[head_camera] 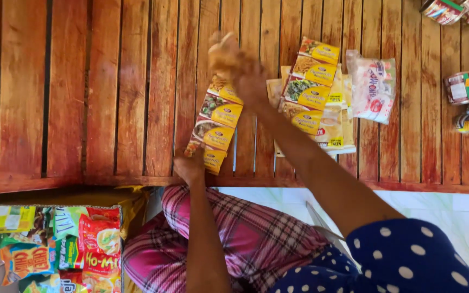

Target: Organizing and packing various snack and instant noodle packets into a cardboard box on the floor.

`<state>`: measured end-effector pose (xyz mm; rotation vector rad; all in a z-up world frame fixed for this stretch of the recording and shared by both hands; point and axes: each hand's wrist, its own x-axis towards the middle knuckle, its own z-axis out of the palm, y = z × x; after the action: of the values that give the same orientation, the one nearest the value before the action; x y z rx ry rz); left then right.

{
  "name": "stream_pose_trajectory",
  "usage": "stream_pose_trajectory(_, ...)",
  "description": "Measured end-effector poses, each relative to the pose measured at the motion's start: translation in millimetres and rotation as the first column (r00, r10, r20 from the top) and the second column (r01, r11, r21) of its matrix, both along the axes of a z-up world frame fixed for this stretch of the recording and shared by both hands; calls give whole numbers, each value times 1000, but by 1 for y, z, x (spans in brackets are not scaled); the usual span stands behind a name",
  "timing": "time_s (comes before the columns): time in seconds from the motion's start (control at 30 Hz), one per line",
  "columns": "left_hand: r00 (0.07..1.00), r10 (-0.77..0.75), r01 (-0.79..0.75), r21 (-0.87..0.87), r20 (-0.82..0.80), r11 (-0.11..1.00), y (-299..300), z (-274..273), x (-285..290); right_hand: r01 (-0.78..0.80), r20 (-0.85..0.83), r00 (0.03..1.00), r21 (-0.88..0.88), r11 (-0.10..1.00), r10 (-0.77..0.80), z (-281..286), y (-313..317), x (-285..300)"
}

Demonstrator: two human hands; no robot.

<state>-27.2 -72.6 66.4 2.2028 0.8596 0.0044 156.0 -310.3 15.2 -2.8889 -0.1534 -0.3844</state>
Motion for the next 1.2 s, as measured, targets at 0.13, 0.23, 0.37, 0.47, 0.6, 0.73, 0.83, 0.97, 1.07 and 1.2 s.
stream_pose_trajectory(0.13, 993, -61, 53, 82, 100, 995, 9, -22, 8, 40, -70, 996, -110, 993, -48, 29, -51, 44)
stream_pose_trajectory(0.23, 953, 89, 69, -491, 291, 868, 16, -25, -6, 140, -368, 919, -31, 990, -141, 54, -61, 38)
stream_pose_trajectory(0.37, 959, 281, -136, -795, 44, 591, 9, 3, 1, 384, -497, 864, 552, 740, -77, 58, -61, 10)
stream_pose_trajectory(0.47, 957, 211, 7, -745, 198, 667, -26, 61, 13, 532, -574, 802, 812, 239, 165, 54, -55, -34)
stream_pose_trajectory(0.6, 455, -332, 682, -84, 826, 726, -70, 120, 25, 577, -269, 789, 631, -518, 552, 87, -35, -58)
stream_pose_trajectory(0.73, 409, -869, 790, 369, 279, 490, -68, 162, -7, 455, -143, 886, 452, -767, 442, 93, -39, -38)
stream_pose_trajectory(0.83, 259, -926, 685, 624, 275, 377, -51, 108, -20, 490, -122, 844, 572, -658, 522, 77, -49, -30)
stream_pose_trajectory(0.97, 315, -946, 874, 412, -76, 258, -46, 82, -41, 332, -218, 929, 846, -417, 298, 65, -51, -35)
stream_pose_trajectory(1.07, 428, -869, 899, 218, -247, 381, -54, 86, -62, 296, -255, 954, 880, -371, 155, 120, -24, -56)
stream_pose_trajectory(1.2, 496, -752, 862, 145, -434, 486, -53, 55, -75, -599, 325, 791, 584, 547, 519, 81, 24, -88)
